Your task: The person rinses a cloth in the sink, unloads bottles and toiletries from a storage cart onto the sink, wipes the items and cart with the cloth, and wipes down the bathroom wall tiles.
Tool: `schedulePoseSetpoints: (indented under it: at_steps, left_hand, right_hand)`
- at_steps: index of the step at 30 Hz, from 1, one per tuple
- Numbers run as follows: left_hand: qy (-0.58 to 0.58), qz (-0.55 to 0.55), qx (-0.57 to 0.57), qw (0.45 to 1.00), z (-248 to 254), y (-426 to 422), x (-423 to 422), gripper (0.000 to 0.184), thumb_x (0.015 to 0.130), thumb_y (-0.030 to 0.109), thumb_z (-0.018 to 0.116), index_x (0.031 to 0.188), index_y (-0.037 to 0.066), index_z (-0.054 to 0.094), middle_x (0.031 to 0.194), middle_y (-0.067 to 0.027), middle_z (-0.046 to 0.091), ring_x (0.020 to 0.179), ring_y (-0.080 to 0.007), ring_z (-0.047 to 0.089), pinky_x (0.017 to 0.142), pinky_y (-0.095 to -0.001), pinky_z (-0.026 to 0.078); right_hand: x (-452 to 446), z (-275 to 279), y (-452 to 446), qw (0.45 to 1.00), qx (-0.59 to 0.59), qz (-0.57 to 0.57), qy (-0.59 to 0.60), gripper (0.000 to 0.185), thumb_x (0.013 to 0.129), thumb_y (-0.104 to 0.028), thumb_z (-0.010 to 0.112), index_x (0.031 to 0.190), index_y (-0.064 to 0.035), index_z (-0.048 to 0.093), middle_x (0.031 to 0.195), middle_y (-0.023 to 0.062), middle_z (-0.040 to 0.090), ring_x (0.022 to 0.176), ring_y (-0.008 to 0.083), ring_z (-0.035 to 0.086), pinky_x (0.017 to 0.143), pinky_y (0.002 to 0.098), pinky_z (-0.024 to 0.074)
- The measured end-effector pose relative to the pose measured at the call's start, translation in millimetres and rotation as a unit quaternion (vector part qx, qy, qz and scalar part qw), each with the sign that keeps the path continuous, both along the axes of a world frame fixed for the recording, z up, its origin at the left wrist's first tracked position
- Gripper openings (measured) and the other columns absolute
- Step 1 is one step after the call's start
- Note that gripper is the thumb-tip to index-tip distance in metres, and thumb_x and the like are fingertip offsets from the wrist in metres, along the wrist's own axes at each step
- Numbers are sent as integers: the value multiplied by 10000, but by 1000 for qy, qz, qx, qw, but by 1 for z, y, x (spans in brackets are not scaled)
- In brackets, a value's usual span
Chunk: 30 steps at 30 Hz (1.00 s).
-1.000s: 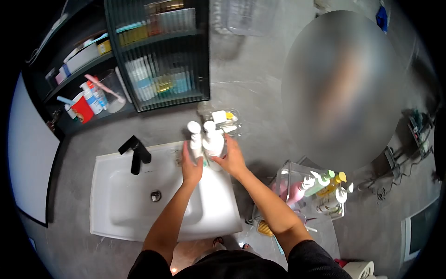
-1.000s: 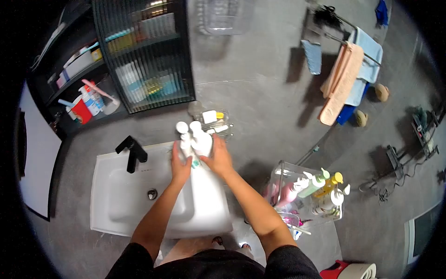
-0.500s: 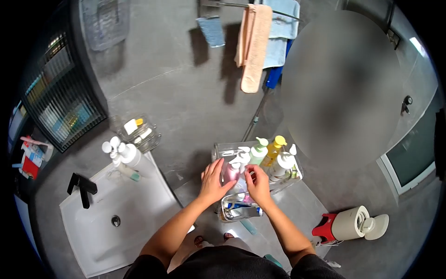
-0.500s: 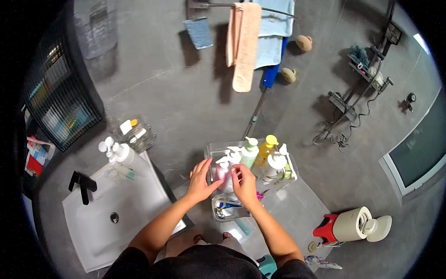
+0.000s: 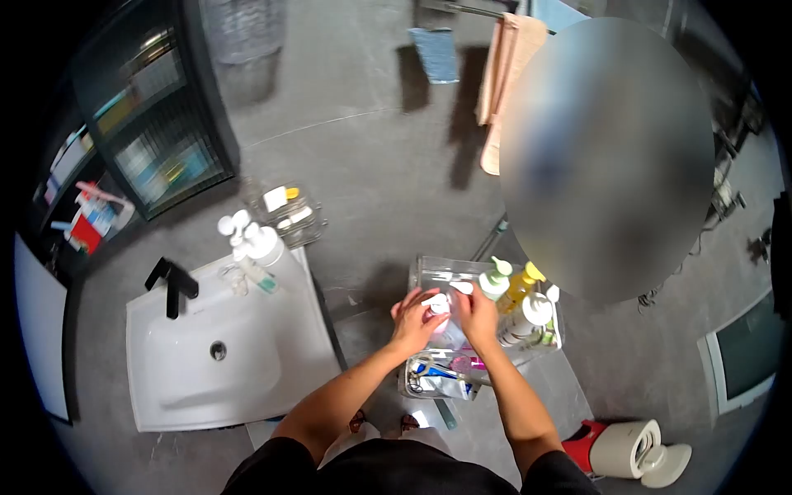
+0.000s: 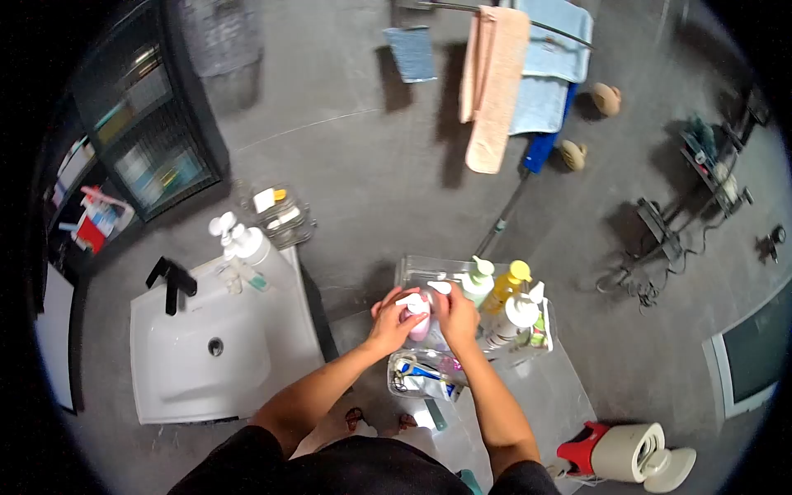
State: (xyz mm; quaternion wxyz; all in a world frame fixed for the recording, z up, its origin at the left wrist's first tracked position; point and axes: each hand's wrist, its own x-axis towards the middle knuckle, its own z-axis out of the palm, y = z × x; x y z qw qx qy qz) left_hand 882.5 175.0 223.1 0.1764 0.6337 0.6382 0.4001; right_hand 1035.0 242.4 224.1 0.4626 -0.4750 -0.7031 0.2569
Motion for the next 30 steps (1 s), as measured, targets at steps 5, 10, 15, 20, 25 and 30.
schedulePoseSetpoints:
  at_steps: [5,10,15,20,25,30]
  left_hand:
    - [-295,-55,66,952,53,-44,-16,265,927,104,654,1175,35,590,1370,-45,545,1046,-168,605,857,-313,486]
    - [-355,-22,145,923,107,-110,-75,248,977,75,577,1222,49,551,1410,-85,475,1180,-125,495,1003,-303,405]
    - [-249,137,116,952,108,-161,-174,311,956,107,625,1250,32,557,1279,-84,573,1083,-137,568,902,-282,468]
    - [-108,227,96,963,93,-162,-247,321,949,117,629,1234,-13,558,1146,-78,635,1069,-138,581,928,-288,453]
    - [-129,197,92,968,74,-151,-276,350,940,111,637,1257,-2,539,1185,-97,621,1086,-150,582,946,-303,456]
    - [-202,167,117,958,60,-140,-278,556,877,160,714,1357,21,470,1261,-152,565,1158,-254,565,972,-374,453]
  right_hand:
    - [3,99,-44,995,77,28,-64,164,881,-238,645,1004,-134,676,655,104,663,595,314,666,537,408,490]
    - [-49,161,-74,985,98,136,-32,118,858,-219,672,897,-108,679,595,95,615,523,291,619,503,386,453]
    - [-157,133,-85,940,-32,319,119,147,940,-138,643,1027,-32,695,641,-81,472,590,7,384,498,199,302]
    - [-254,117,-104,941,-23,336,35,179,912,-274,656,1001,-124,698,661,90,613,570,247,567,578,357,456]
    - [-288,102,-97,940,-14,339,-13,200,915,-291,644,1027,-128,679,707,105,644,639,292,620,606,398,467]
    - [-283,96,-88,945,-36,323,-45,292,896,-272,672,1151,-134,641,741,118,655,667,309,632,629,407,479]
